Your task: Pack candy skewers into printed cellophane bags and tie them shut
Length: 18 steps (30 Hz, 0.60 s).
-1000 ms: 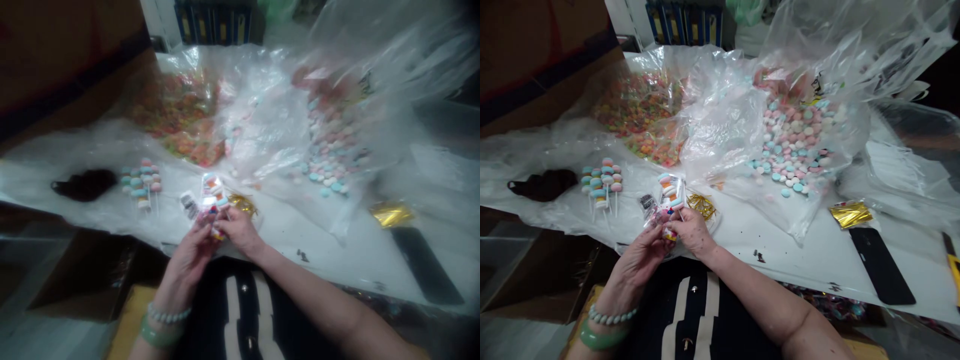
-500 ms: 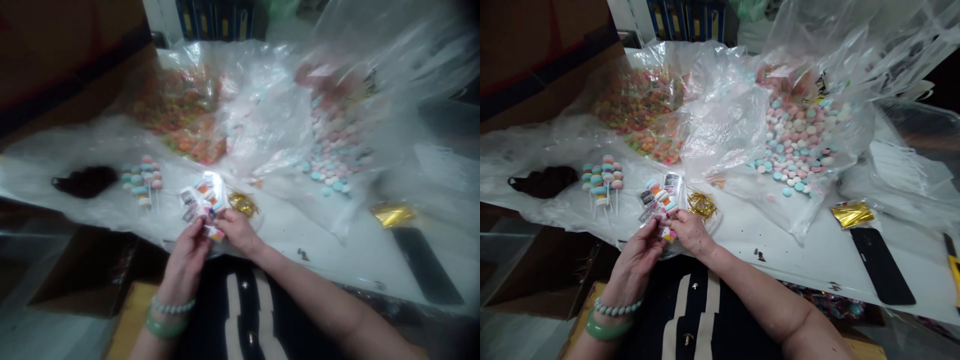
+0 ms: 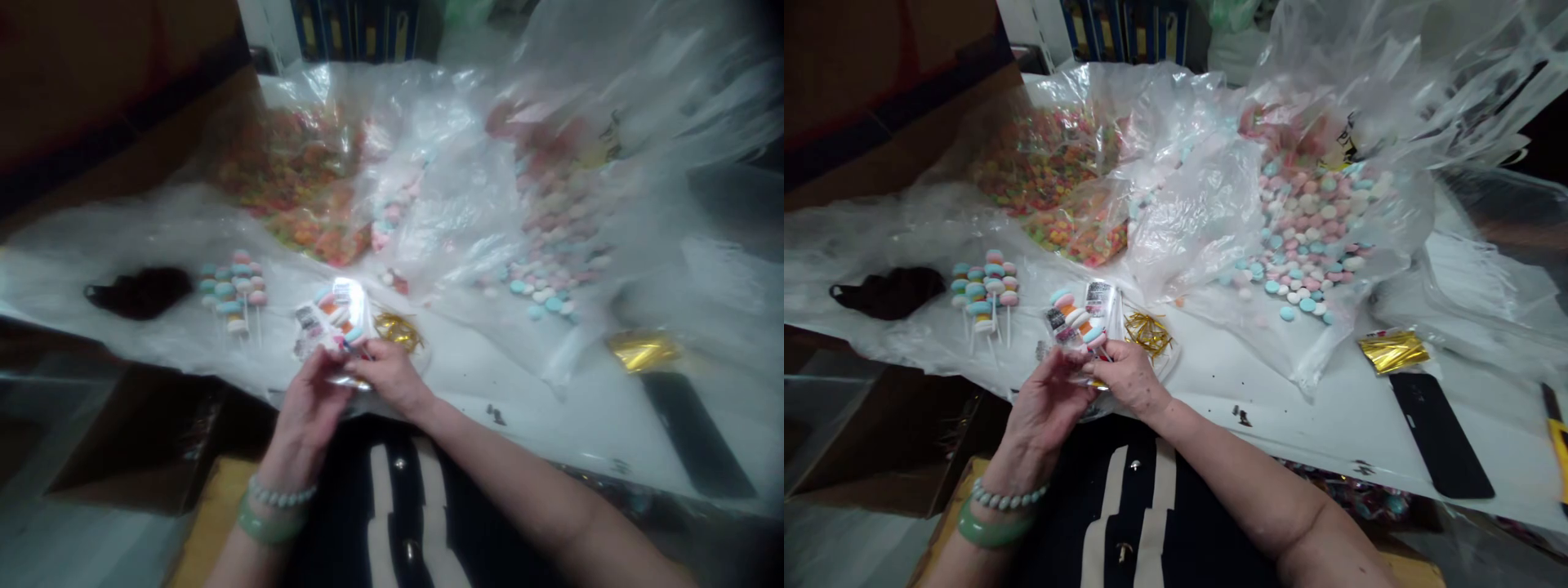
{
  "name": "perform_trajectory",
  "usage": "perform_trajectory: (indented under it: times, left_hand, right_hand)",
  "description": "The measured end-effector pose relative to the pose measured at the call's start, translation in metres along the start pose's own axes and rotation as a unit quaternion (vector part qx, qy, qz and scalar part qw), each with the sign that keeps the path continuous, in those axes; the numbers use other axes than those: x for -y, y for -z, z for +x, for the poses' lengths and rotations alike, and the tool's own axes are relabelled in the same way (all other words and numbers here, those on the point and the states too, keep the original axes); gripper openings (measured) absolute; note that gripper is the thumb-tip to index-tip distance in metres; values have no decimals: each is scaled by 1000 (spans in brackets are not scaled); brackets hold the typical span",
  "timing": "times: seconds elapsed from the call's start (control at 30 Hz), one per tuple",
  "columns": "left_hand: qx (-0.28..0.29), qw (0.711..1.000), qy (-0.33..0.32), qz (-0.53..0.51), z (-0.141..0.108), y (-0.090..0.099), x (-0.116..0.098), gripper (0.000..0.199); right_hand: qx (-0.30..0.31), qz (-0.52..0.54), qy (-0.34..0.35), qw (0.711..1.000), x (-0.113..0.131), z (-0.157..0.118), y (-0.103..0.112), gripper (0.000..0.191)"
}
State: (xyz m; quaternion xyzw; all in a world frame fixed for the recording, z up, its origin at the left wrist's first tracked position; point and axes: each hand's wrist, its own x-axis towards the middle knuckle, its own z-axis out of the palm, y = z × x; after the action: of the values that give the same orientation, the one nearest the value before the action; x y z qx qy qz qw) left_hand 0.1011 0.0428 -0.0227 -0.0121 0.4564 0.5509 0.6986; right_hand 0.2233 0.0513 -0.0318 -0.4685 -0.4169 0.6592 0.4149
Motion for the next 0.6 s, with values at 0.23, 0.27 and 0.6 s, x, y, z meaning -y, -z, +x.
perform_trajectory:
  times: [0.23, 0.27, 0.6]
  left_hand:
    - [32, 987, 14, 158, 6, 19, -17, 13]
    - [25, 989, -2, 147, 8, 20, -16, 14]
    - [-52, 989, -132, 34, 16, 12, 5, 2]
  right_hand:
    - [12, -10, -74, 997, -4, -1, 9, 26]
    - [12, -9, -74, 997, -3, -1, 8, 27]
    - [-16, -6, 13, 1000, 4, 2, -4, 23]
